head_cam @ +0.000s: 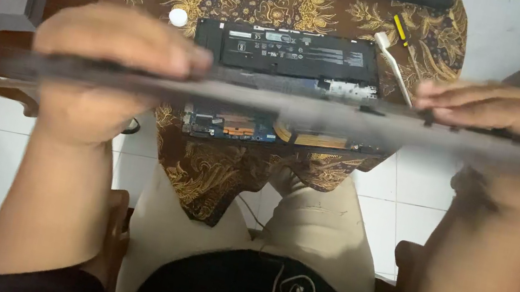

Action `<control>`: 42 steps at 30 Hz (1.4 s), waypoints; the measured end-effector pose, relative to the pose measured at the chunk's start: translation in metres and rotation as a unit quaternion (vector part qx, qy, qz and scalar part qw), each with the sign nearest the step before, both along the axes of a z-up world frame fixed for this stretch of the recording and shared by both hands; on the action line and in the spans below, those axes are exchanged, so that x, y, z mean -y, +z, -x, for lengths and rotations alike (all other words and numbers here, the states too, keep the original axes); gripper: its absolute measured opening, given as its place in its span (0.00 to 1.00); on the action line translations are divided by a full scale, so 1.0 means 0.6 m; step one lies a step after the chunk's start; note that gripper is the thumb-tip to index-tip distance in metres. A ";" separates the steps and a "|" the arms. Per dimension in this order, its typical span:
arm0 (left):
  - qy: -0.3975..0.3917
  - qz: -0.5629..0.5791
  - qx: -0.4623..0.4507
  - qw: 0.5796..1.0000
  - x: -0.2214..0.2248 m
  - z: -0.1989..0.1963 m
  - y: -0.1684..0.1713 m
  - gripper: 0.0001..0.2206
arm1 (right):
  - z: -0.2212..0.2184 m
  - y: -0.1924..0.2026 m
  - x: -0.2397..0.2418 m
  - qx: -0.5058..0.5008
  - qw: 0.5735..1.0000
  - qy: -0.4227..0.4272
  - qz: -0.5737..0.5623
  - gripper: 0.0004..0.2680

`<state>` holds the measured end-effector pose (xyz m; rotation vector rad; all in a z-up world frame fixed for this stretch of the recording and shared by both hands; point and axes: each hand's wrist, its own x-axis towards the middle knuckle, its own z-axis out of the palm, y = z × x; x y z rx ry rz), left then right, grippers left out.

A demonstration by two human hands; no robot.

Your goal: Cleaning a laptop back cover with a brush and then reattaching it to the laptop body using a screwdriver.

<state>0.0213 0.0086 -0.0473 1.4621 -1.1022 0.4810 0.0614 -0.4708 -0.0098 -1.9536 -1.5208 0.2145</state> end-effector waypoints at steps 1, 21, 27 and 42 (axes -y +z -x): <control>0.000 0.000 0.000 1.000 -0.028 -0.030 0.005 0.07 | 0.007 0.006 0.008 0.000 1.000 0.000 0.000 0.26; 0.224 0.084 -0.176 0.955 0.012 0.034 -0.003 0.18 | 0.052 -0.132 -0.074 0.010 0.844 -0.298 -0.445 0.20; 0.290 -0.258 -0.329 0.861 0.030 0.001 0.035 0.27 | 0.003 -0.138 -0.126 -0.273 0.770 -0.411 -0.405 0.16; 0.264 -0.141 -0.284 0.911 -0.023 -0.009 -0.155 0.26 | -0.012 -0.249 -0.103 -0.194 0.877 -0.341 -0.279 0.19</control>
